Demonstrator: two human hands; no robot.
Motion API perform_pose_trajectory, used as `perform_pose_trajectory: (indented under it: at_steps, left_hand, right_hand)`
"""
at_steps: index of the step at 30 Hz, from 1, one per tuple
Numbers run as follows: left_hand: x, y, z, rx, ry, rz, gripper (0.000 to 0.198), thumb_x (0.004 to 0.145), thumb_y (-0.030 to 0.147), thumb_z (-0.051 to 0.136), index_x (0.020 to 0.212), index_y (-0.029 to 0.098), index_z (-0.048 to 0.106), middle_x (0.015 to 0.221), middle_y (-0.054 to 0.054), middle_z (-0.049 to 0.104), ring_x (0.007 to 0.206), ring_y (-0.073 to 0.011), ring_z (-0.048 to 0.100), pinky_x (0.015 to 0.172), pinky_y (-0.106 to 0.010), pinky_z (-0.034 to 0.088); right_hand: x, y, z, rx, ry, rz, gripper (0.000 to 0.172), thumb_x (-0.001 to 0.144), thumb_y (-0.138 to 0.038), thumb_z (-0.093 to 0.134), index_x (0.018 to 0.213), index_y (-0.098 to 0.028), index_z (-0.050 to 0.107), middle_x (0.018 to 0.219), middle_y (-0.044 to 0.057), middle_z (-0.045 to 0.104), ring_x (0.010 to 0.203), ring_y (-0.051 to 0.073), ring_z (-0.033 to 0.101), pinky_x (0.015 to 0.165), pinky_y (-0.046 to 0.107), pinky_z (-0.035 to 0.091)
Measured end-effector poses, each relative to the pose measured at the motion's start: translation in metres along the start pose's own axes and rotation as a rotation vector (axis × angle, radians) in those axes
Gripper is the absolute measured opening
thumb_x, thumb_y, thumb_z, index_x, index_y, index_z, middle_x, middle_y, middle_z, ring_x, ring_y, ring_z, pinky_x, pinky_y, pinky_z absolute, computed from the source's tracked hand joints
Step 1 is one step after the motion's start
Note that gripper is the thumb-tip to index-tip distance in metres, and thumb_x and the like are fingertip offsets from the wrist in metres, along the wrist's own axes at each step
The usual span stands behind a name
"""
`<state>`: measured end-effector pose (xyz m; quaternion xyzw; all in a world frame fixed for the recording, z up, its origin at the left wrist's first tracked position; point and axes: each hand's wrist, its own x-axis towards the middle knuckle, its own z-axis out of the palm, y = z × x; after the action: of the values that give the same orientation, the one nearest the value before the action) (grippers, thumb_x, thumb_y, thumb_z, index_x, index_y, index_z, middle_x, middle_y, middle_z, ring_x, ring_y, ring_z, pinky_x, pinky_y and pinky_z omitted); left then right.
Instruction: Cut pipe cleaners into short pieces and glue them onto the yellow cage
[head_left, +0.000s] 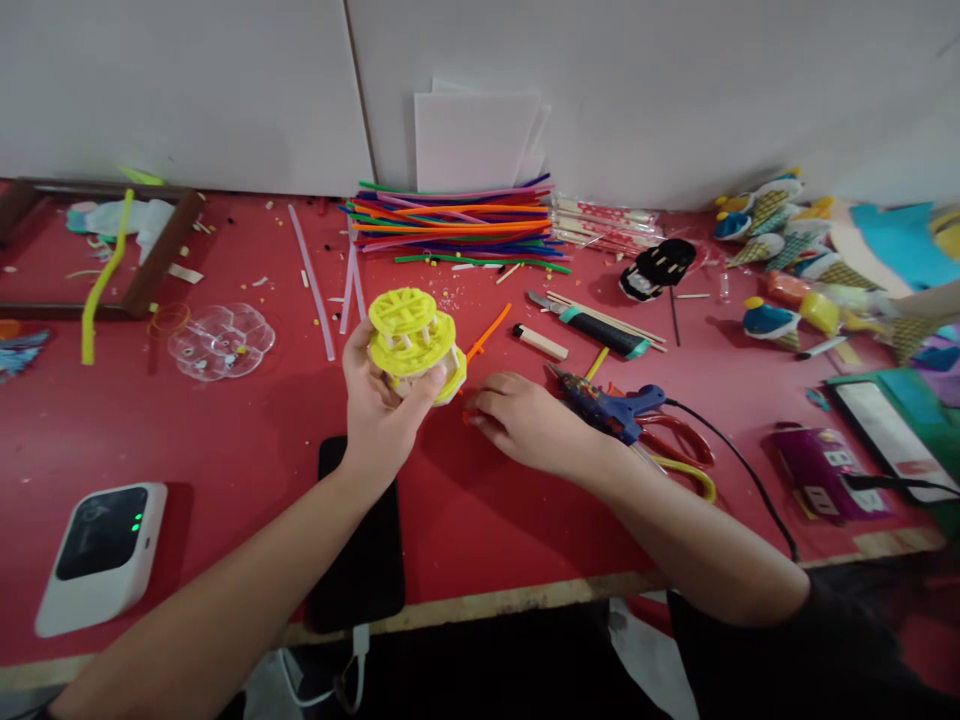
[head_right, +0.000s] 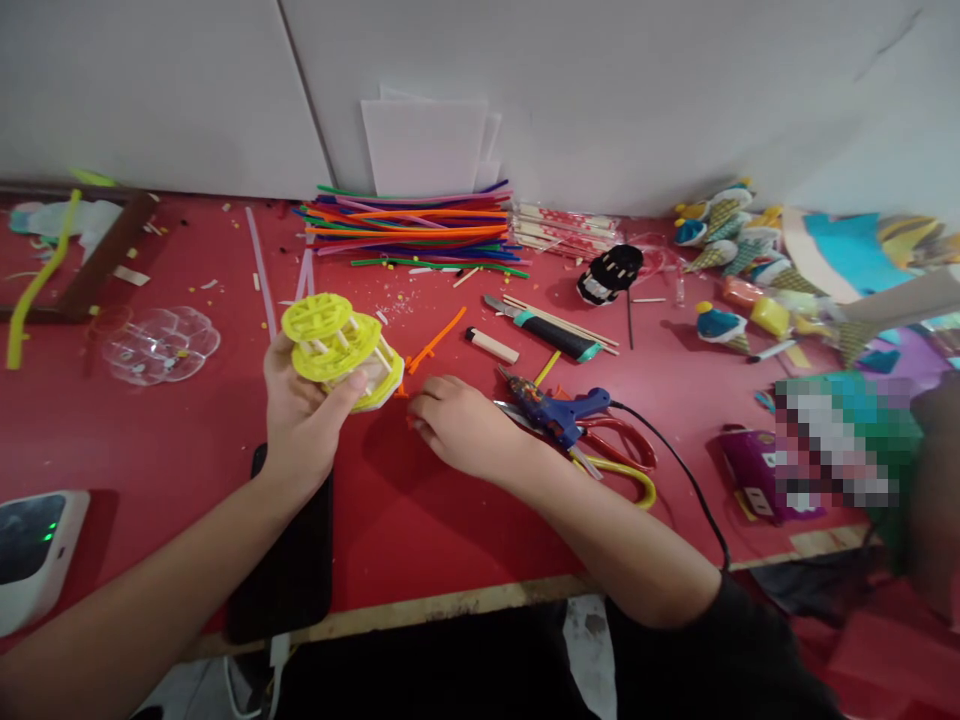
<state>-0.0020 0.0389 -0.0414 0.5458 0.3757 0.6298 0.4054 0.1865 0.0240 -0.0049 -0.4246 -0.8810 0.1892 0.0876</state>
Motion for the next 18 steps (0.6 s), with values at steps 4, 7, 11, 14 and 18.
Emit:
perform_pose_trajectory:
  at_steps: [4, 7, 11, 14, 18]
  left_hand:
    - [-0.001, 0.001, -0.001, 0.025, -0.025, -0.004, 0.067, 0.081, 0.039, 0.082, 0.136, 0.034, 0.044, 0.135, -0.007, 0.061, 0.122, -0.0265, 0.067, 0.103, -0.045, 0.058]
    - [-0.002, 0.001, -0.001, 0.027, -0.045, -0.019, 0.067, 0.081, 0.038, 0.082, 0.135, 0.034, 0.043, 0.137, -0.007, 0.060, 0.123, -0.0273, 0.066, 0.104, -0.046, 0.058]
    - [-0.003, 0.001, 0.001, 0.035, -0.051, 0.018, 0.067, 0.080, 0.038, 0.083, 0.134, 0.035, 0.044, 0.135, -0.006, 0.061, 0.120, -0.0264, 0.068, 0.103, -0.046, 0.058]
    - [-0.003, 0.001, 0.003, 0.035, -0.040, 0.043, 0.066, 0.079, 0.037, 0.084, 0.134, 0.036, 0.046, 0.136, -0.005, 0.061, 0.118, -0.0259, 0.068, 0.103, -0.047, 0.058]
    - [-0.004, 0.002, 0.004, 0.030, -0.058, 0.044, 0.066, 0.080, 0.034, 0.083, 0.135, 0.037, 0.046, 0.135, -0.005, 0.062, 0.117, -0.0257, 0.068, 0.101, -0.046, 0.060]
  right_hand:
    - [-0.003, 0.002, 0.008, 0.001, 0.036, -0.005, 0.018, 0.092, -0.011, 0.056, 0.097, -0.014, 0.073, 0.098, 0.014, 0.072, 0.093, 0.024, 0.067, 0.093, 0.042, 0.055]
    - [-0.007, 0.004, 0.011, 0.009, 0.080, 0.003, 0.013, 0.088, -0.012, 0.059, 0.094, -0.016, 0.070, 0.092, 0.011, 0.071, 0.087, 0.023, 0.066, 0.086, 0.039, 0.055]
    - [-0.011, 0.008, 0.012, 0.022, 0.153, 0.023, 0.014, 0.090, -0.014, 0.056, 0.097, -0.017, 0.068, 0.085, 0.009, 0.072, 0.080, 0.021, 0.067, 0.076, 0.033, 0.055]
    - [-0.014, 0.011, 0.008, 0.038, 0.204, 0.013, 0.026, 0.096, -0.013, 0.047, 0.106, -0.017, 0.070, 0.093, 0.010, 0.076, 0.085, 0.020, 0.071, 0.078, 0.033, 0.057]
    - [-0.018, 0.011, 0.001, 0.108, 0.409, -0.044, 0.035, 0.100, -0.015, 0.044, 0.108, -0.025, 0.076, 0.109, 0.005, 0.079, 0.101, 0.018, 0.074, 0.092, 0.035, 0.059]
